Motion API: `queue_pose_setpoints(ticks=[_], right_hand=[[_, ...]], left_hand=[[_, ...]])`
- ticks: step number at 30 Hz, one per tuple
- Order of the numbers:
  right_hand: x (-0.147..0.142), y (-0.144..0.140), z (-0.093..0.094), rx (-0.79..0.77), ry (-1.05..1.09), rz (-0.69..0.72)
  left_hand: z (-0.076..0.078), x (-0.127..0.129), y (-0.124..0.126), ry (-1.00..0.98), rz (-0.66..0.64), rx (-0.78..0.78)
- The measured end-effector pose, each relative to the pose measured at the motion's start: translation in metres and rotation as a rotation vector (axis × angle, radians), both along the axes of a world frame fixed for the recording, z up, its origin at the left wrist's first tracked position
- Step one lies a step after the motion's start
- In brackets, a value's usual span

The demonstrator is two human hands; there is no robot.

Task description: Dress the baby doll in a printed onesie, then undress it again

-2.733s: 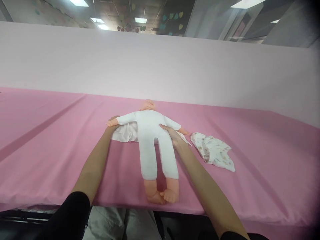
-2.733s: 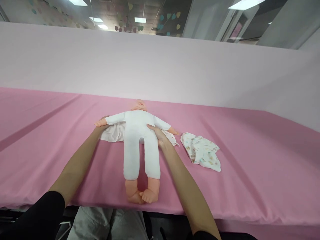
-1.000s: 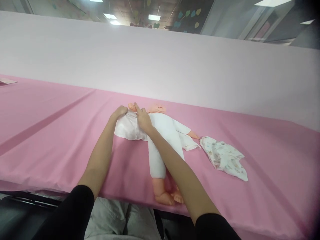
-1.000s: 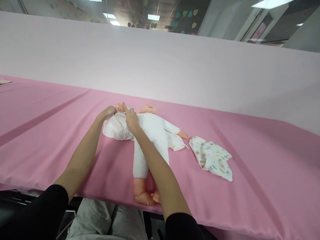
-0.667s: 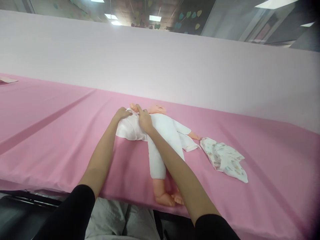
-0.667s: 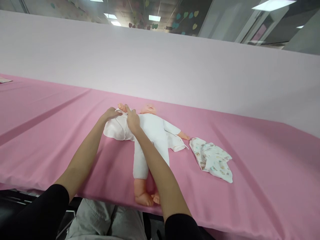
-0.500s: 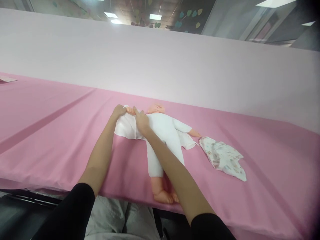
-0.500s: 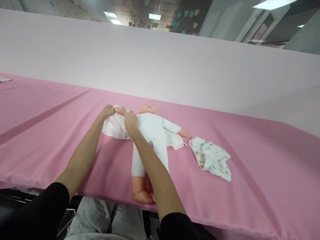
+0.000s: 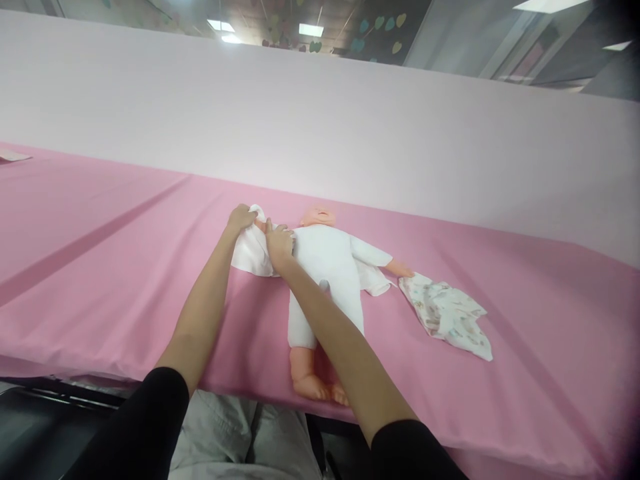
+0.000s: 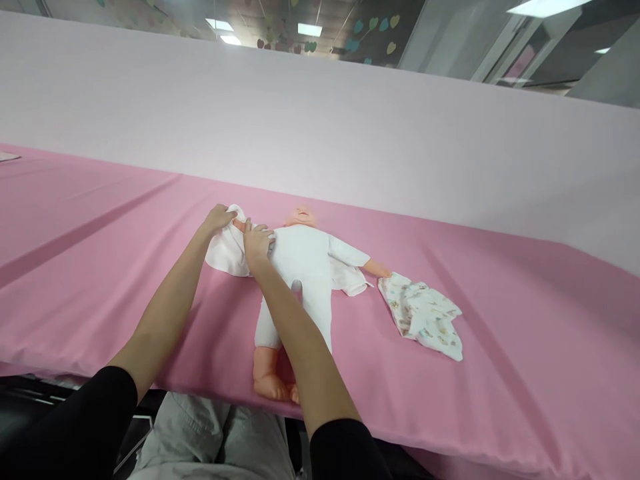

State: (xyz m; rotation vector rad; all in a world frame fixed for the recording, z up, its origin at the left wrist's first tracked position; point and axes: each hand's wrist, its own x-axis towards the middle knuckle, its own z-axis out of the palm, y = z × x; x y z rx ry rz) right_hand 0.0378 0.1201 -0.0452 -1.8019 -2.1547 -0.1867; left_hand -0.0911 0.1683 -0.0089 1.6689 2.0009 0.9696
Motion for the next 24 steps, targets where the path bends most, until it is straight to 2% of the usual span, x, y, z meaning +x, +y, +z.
queue_pose_setpoints(ticks=[8, 15, 18, 20, 22, 24], right_hand=[[0.001, 0.001, -0.003, 0.073, -0.152, -0.084], [-0.004, -0.002, -0.006, 0.071, -0.198, -0.017], [-0.005, -0.002, -0.009, 0.073, -0.209, 0.048], [0.000, 0.001, -0.009, 0.055, -0.157, 0.081], [0.008, 0.008, -0.006, -0.001, -0.039, 0.108], [0.018, 0.016, 0.000, -0.105, 0.175, 0.126]], left_hand=[[0.014, 0.018, -0.008, 0.174, -0.035, 0.007], [0.002, 0.028, -0.004, 0.189, 0.056, 0.225], [0.002, 0.039, -0.005, 0.220, -0.057, 0.266], [0.006, 0.045, -0.008, 0.228, -0.166, 0.230], [0.012, 0.048, -0.013, 0.212, -0.278, 0.145], [0.016, 0.049, -0.018, 0.189, -0.364, 0.046]])
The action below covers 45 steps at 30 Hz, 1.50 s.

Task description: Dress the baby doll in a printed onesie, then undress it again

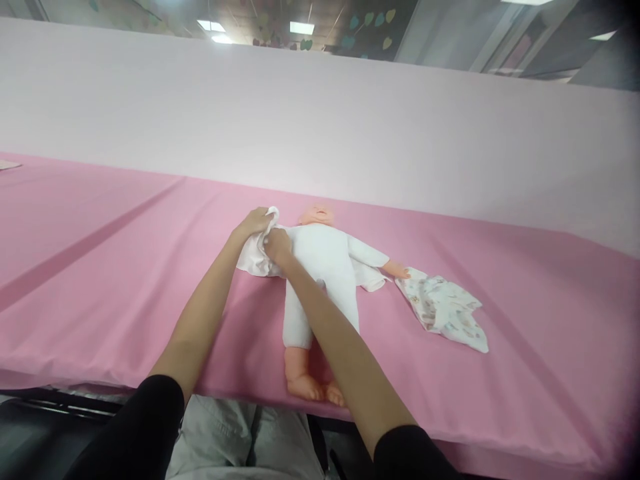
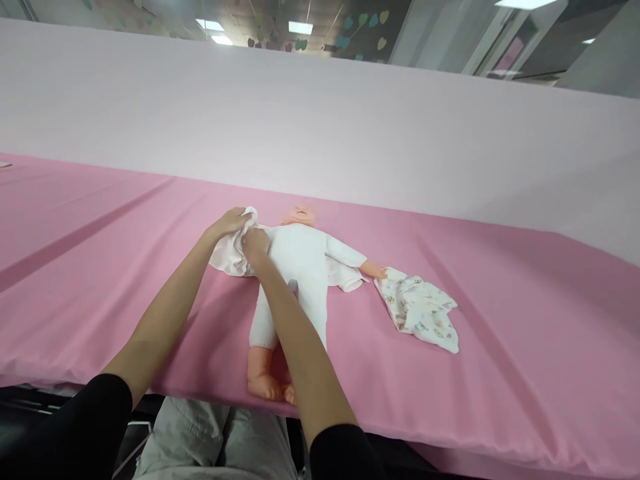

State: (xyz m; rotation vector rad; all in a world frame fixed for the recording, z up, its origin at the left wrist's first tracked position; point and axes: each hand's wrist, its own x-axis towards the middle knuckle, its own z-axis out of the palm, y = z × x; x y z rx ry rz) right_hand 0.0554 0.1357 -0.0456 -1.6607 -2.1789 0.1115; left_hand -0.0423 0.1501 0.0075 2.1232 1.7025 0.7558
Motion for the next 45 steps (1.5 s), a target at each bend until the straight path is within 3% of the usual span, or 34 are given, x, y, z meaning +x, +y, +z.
queue_pose_setpoints(ticks=[2, 5, 7, 10, 15, 21, 23, 27, 31, 34, 37, 41, 45], right_hand=[[0.011, 0.008, 0.008, -0.133, 0.343, 0.013], [0.030, 0.015, 0.023, -0.365, 0.961, 0.062], [0.043, 0.017, 0.031, -0.490, 1.180, 0.089], [0.058, 0.018, 0.037, -0.498, 1.217, 0.062], [0.060, 0.017, 0.035, -0.578, 1.370, 0.096], [0.062, 0.013, 0.028, -0.447, 1.558, 0.187], [0.067, 0.013, 0.024, -0.378, 1.510, 0.216], [0.071, 0.012, 0.021, -0.129, 1.255, 0.030], [0.066, 0.005, 0.024, -0.014, 0.670, 0.019], [0.062, -0.003, 0.024, 0.051, 0.132, -0.013], [0.058, -0.006, 0.022, 0.089, -0.234, -0.029], [0.055, 0.005, 0.023, 0.005, -0.412, 0.030], [0.049, 0.021, 0.022, -0.053, -0.457, 0.109]], left_hand=[[0.002, 0.002, -0.004, -0.003, -0.018, -0.058], [0.001, 0.011, -0.008, -0.040, 0.016, -0.026], [-0.001, 0.022, -0.011, -0.085, -0.006, -0.001], [-0.007, 0.043, -0.016, -0.110, -0.091, 0.035], [-0.006, 0.067, -0.029, -0.047, -0.053, -0.006], [0.026, 0.035, -0.038, -0.070, -0.296, -0.116], [0.031, 0.017, -0.034, -0.103, -0.247, -0.125], [0.021, -0.011, -0.020, 0.052, -0.055, -0.047], [0.000, -0.018, -0.011, 0.240, -0.029, -0.190], [-0.013, -0.013, -0.008, 0.231, -0.042, -0.158], [-0.022, -0.011, -0.004, 0.199, -0.009, -0.096], [-0.030, -0.015, 0.006, 0.158, 0.012, -0.016], [-0.037, -0.015, 0.015, 0.147, 0.026, 0.014]])
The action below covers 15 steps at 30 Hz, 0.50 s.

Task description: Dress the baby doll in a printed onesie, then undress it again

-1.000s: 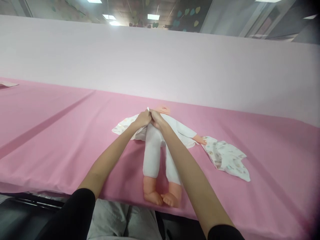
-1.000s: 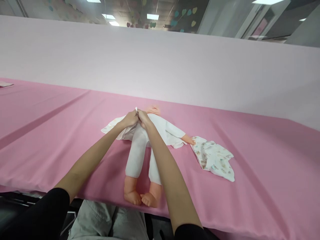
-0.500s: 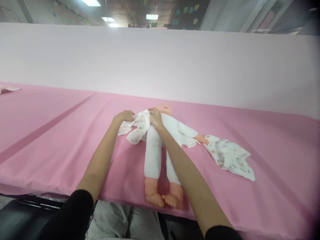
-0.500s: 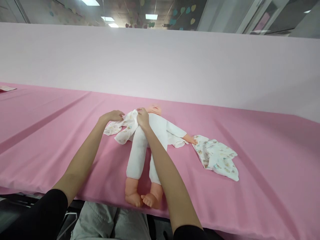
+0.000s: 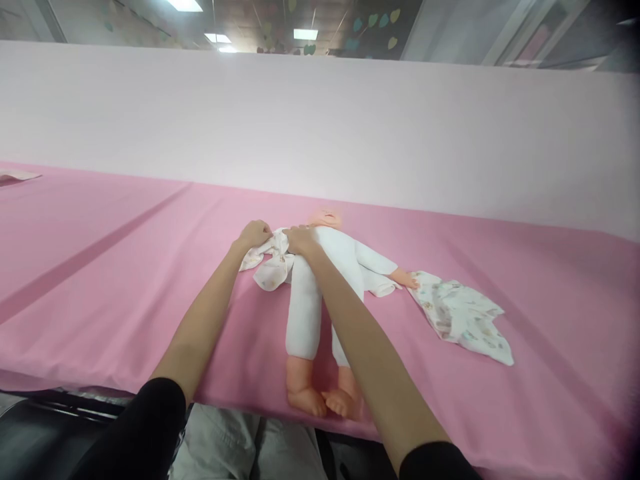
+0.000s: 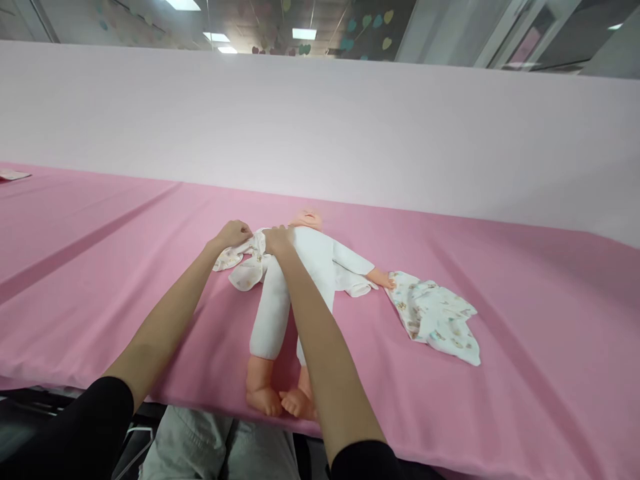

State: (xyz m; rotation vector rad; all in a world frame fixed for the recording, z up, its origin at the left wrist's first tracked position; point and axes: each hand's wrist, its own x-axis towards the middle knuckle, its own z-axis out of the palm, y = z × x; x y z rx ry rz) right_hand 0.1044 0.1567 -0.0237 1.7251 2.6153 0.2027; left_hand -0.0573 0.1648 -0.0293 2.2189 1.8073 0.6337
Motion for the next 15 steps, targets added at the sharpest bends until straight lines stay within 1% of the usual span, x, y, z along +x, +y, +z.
queue_pose_setpoints(ticks=[3, 6, 10, 15], right_hand=[[-0.006, 0.006, -0.005, 0.040, 0.054, -0.005], [-0.009, 0.006, -0.007, 0.066, 0.076, -0.025], [-0.004, 0.004, -0.001, 0.069, 0.157, -0.052], [0.000, 0.000, 0.009, 0.071, 0.285, -0.107]], left_hand=[[-0.004, 0.009, 0.003, -0.012, 0.023, 0.026], [-0.005, 0.024, 0.002, -0.010, 0.072, 0.075], [0.000, 0.042, -0.007, -0.009, 0.119, 0.131], [0.008, 0.054, -0.015, -0.090, 0.123, 0.207]])
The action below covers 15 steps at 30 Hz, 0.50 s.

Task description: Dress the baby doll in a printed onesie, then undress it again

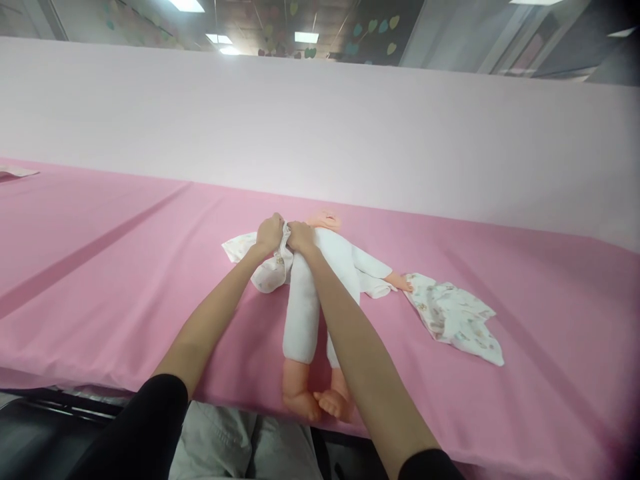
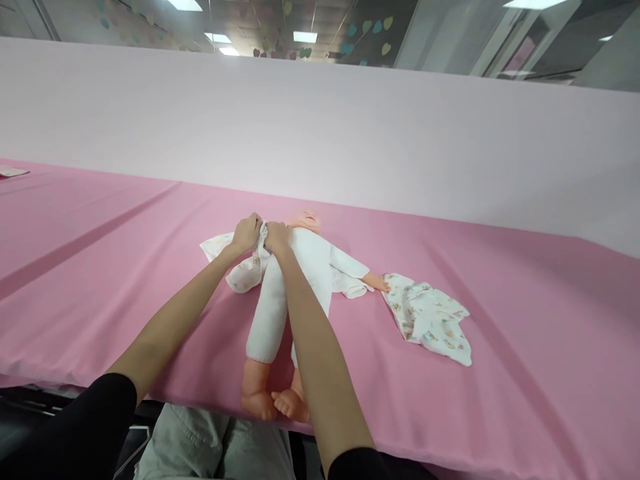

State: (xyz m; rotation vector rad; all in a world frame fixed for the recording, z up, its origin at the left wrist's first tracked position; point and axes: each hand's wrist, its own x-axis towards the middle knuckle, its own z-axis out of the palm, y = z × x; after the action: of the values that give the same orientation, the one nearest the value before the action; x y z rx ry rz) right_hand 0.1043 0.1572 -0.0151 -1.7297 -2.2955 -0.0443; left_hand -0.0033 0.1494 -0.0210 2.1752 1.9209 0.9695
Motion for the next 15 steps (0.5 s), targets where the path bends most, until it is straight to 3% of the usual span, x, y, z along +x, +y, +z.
queue_pose_setpoints(ticks=[6, 11, 15], right_hand=[[-0.009, -0.008, -0.001, 0.034, 0.174, -0.122], [-0.005, -0.005, -0.002, 0.009, 0.232, -0.014], [0.002, 0.001, 0.000, -0.114, 0.476, 0.022]], left_hand=[[0.001, 0.009, 0.002, -0.046, -0.025, 0.083], [-0.003, 0.006, 0.004, -0.136, -0.121, 0.143], [0.000, -0.015, 0.010, -0.158, -0.214, 0.019]])
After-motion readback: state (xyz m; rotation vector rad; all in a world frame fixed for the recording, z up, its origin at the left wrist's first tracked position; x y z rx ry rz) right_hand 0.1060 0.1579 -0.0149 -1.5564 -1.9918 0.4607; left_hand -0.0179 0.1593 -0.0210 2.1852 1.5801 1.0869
